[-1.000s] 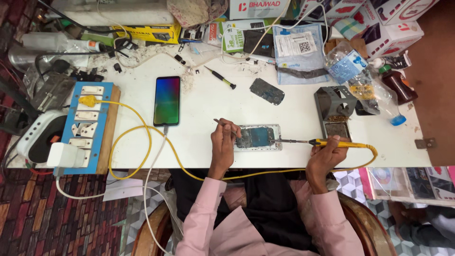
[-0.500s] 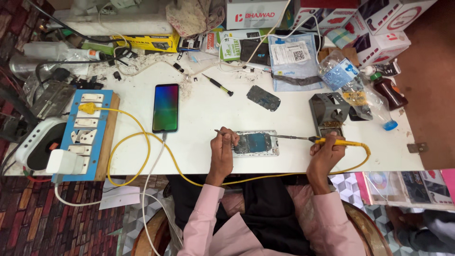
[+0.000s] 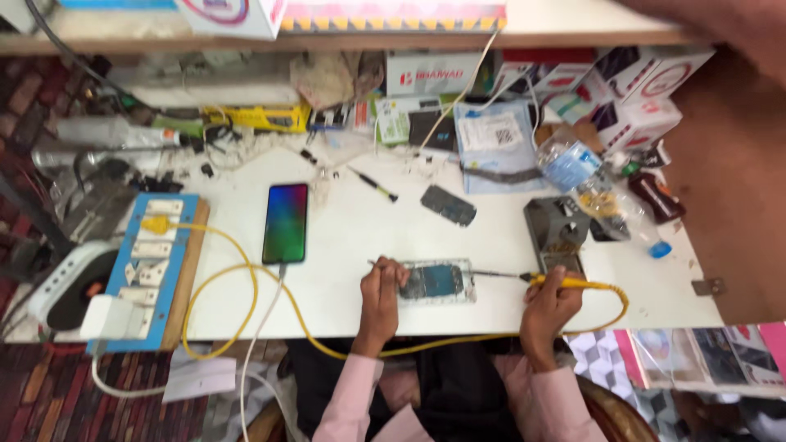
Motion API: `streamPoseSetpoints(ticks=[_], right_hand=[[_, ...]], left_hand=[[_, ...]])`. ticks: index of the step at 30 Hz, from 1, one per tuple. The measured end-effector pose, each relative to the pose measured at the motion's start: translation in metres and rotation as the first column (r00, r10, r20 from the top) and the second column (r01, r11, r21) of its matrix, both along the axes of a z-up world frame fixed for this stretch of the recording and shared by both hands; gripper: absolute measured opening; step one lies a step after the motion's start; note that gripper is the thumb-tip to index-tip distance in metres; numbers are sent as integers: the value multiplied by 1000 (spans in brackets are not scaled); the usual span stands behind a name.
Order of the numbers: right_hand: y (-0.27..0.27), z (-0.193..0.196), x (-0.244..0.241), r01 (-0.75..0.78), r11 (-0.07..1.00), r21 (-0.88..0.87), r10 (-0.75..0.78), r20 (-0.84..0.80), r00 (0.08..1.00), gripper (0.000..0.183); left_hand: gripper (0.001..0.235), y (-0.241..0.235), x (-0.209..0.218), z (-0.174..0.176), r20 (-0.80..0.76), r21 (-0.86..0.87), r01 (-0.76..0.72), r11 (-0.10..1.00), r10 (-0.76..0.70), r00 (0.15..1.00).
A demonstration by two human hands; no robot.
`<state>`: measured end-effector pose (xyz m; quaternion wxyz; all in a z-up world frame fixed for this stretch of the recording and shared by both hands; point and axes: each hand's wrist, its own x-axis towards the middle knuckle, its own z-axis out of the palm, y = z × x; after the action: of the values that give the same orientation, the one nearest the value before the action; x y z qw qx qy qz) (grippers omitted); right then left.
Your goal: The person uses a soldering iron and tweezers to work on a small electronic component on a cluttered workbench. They repeatedly apply heat and adjust the component while a smartphone remains connected nearby.
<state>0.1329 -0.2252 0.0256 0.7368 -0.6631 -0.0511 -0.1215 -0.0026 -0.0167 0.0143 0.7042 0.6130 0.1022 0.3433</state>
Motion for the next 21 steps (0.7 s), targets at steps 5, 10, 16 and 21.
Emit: streamPoseSetpoints(ticks=[5,10,16,21], right_hand=[[-7,-13,4,-5,999,44,6,-15,1000,26],[-14,-30,15,51,998,-40,-56,-123,991,33],[-12,-46,32,124,992,15,-120,-179,977,28],[-7,-42,33,161,987,-3,-158,-191,969,26]], left_hand=[[40,-1,0,-5,-42,-7,-20,1000,20,999],[39,-2,4,-25,-38,-119,-18,993,14,999],[36,7,25,-73,28,-240,-17,971,24,999],[41,14,26,-85,-34,-239,-16,971,9,999]])
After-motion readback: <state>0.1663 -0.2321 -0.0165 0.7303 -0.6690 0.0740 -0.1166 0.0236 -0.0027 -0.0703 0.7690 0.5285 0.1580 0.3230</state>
